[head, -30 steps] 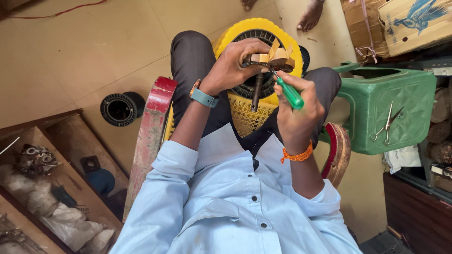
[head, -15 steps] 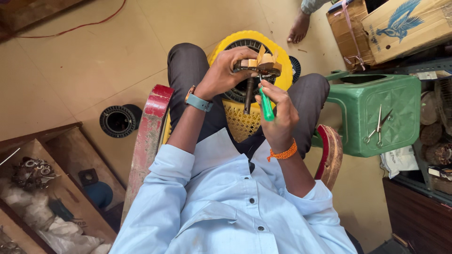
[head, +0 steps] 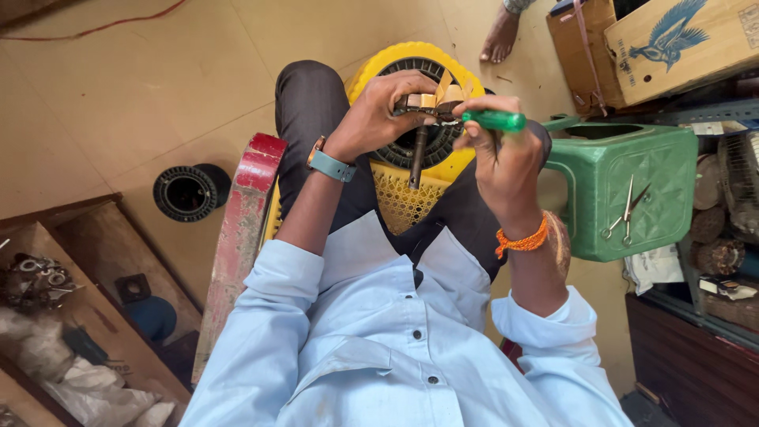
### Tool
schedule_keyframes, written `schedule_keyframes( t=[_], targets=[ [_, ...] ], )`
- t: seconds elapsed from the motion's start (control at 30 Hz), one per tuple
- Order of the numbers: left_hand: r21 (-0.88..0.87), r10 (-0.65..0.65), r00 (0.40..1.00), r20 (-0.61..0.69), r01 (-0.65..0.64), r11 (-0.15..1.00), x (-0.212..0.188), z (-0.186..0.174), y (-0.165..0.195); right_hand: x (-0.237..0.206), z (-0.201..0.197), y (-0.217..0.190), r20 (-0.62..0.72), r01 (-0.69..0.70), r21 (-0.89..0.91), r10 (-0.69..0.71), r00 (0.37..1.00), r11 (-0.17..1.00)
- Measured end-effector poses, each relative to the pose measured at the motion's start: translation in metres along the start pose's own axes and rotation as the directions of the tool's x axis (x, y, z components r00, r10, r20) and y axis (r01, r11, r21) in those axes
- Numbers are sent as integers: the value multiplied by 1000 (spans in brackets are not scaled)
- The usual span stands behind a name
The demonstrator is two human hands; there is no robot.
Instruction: The person uses a screwdriver to pry and adjust components on a disassembled motor rotor held on the lap. The person then uses fingers to manipulate and align small parts on the rotor.
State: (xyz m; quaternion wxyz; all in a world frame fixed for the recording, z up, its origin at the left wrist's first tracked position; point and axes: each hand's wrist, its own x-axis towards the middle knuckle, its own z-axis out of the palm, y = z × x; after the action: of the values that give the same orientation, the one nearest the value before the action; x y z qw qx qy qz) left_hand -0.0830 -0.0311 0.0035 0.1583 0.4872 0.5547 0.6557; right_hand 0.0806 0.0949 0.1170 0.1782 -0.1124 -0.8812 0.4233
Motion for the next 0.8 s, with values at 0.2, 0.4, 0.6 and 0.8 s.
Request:
schedule_keyframes(
  t=[0.2, 0.4, 0.6, 0.8],
  targets=[
    [-37, -35, 999, 25, 36, 999, 2, 0, 4, -20, 10, 11, -93, -74, 127, 86, 992, 989],
    [2, -28, 999, 15, 28, 1000, 2, 2, 7, -21, 17, 4, -181, 12, -13, -15, 983, 1000],
    [3, -54, 998, 9, 54, 999, -2, 4, 3, -10, 26, -9, -223, -25, -84, 5, 975, 996],
    [-2, -54, 998, 8, 54, 999, -3, 3, 1, -24, 35, -20, -239, 27, -243, -87, 967, 970]
  ],
)
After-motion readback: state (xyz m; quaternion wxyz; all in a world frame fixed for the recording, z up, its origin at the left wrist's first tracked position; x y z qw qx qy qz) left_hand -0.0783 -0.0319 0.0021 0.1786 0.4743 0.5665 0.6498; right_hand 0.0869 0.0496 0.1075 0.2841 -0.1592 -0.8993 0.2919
